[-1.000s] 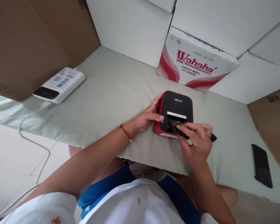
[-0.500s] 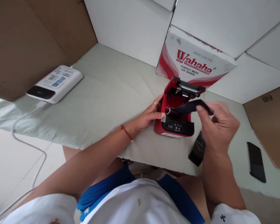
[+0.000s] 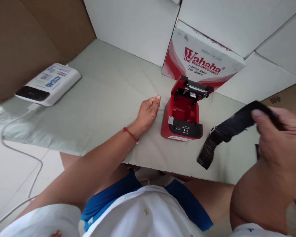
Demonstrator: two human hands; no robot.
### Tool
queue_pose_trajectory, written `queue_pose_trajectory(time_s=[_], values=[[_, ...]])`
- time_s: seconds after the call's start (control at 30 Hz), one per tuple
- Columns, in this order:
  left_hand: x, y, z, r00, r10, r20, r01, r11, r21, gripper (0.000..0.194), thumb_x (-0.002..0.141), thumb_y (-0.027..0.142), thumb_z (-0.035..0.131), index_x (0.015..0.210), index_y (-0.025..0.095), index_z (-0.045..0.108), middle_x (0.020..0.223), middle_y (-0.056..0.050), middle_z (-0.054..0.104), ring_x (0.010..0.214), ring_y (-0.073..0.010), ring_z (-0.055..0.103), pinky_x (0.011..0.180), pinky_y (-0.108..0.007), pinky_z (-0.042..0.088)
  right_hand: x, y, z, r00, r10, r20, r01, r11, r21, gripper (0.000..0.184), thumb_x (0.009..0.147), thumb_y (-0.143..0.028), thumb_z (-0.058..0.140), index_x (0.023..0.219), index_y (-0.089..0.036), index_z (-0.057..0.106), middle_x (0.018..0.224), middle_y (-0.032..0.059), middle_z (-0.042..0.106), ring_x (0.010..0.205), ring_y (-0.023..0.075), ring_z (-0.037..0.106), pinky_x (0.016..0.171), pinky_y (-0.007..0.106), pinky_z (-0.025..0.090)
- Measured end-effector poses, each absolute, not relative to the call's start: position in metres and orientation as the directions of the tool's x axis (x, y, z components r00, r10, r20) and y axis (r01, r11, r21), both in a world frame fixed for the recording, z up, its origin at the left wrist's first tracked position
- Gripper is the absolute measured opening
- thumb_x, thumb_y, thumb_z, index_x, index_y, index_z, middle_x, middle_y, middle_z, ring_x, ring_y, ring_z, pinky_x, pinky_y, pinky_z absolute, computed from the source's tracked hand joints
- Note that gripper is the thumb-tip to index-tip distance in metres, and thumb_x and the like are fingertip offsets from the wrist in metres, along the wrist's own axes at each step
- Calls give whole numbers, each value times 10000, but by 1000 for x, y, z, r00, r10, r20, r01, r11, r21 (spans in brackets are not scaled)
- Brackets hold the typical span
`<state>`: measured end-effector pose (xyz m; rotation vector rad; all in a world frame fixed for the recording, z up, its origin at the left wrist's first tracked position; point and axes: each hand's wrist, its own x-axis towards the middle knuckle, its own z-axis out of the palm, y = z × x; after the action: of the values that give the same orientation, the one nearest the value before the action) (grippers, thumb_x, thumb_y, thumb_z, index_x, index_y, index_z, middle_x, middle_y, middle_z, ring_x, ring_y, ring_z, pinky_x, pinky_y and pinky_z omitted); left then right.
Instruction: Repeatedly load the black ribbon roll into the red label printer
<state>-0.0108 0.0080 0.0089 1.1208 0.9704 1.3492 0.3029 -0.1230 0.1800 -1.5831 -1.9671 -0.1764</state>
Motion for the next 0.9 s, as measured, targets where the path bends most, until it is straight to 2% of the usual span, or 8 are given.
queue_pose_trajectory(time_s=[0.13,0.23,0.3,0.43,0.53,0.6,0.77,0.9], values=[[-10,5,17,-20,994,103,-247,-105,963,626,854,650,852,747,251,382,654,69,322,598,-110,260,560,-299,236,282,-127,136,-86,742,665,943,276,-187,170,1049,-311,746,1163,-296,870,1024,51,855,918,278,807,837,427,618],[-11,3,21,48,990,131,-212,-118,970,493,769,349,844,729,246,363,662,72,339,606,-96,253,579,-281,233,279,-146,87,-256,801,541,888,416,-196,220,1042,-216,698,1200,-276,839,1088,53,877,942,248,820,881,420,645],[-12,2,22,152,981,121,-154,-97,983,472,756,287,755,665,244,294,631,68,293,603,-93,211,581,-282,199,284,-163,65,-334,856,394,848,456,-272,320,1048,-197,635,1300,-289,809,1173,67,875,997,255,828,938,461,654],[-14,-1,22,225,969,106,-97,-86,992,523,780,321,709,619,242,217,600,68,203,597,-95,158,582,-295,152,307,-186,64,-302,944,131,836,328,-441,537,1024,-188,554,1516,-341,703,1222,57,832,1009,234,789,901,436,647],[-13,-1,22,168,978,121,-134,-98,986,608,789,398,775,617,239,215,593,70,218,589,-90,167,574,-302,156,334,-179,72,18,962,272,881,113,-459,411,1023,-252,563,1353,-319,799,1043,40,773,856,210,702,813,389,596],[-12,0,22,141,983,117,-153,-95,984,657,785,461,826,614,238,232,581,72,246,580,-89,184,567,-301,161,351,-163,65,157,902,401,923,10,-384,333,1034,-383,588,1226,-273,836,1077,80,786,906,245,679,873,446,573],[-12,0,21,133,985,106,-164,-83,983,684,774,531,871,629,244,268,577,79,289,575,-91,211,556,-294,173,368,-121,28,75,933,351,970,14,-243,572,996,-696,577,1125,-210,849,1020,155,821,976,326,649,982,588,515],[-13,1,20,134,984,114,-147,-94,985,629,790,485,846,633,247,285,583,79,298,584,-97,223,561,-293,187,361,-122,60,-37,980,195,960,90,-267,588,983,-753,613,1044,-230,876,932,136,834,858,313,696,863,524,592]])
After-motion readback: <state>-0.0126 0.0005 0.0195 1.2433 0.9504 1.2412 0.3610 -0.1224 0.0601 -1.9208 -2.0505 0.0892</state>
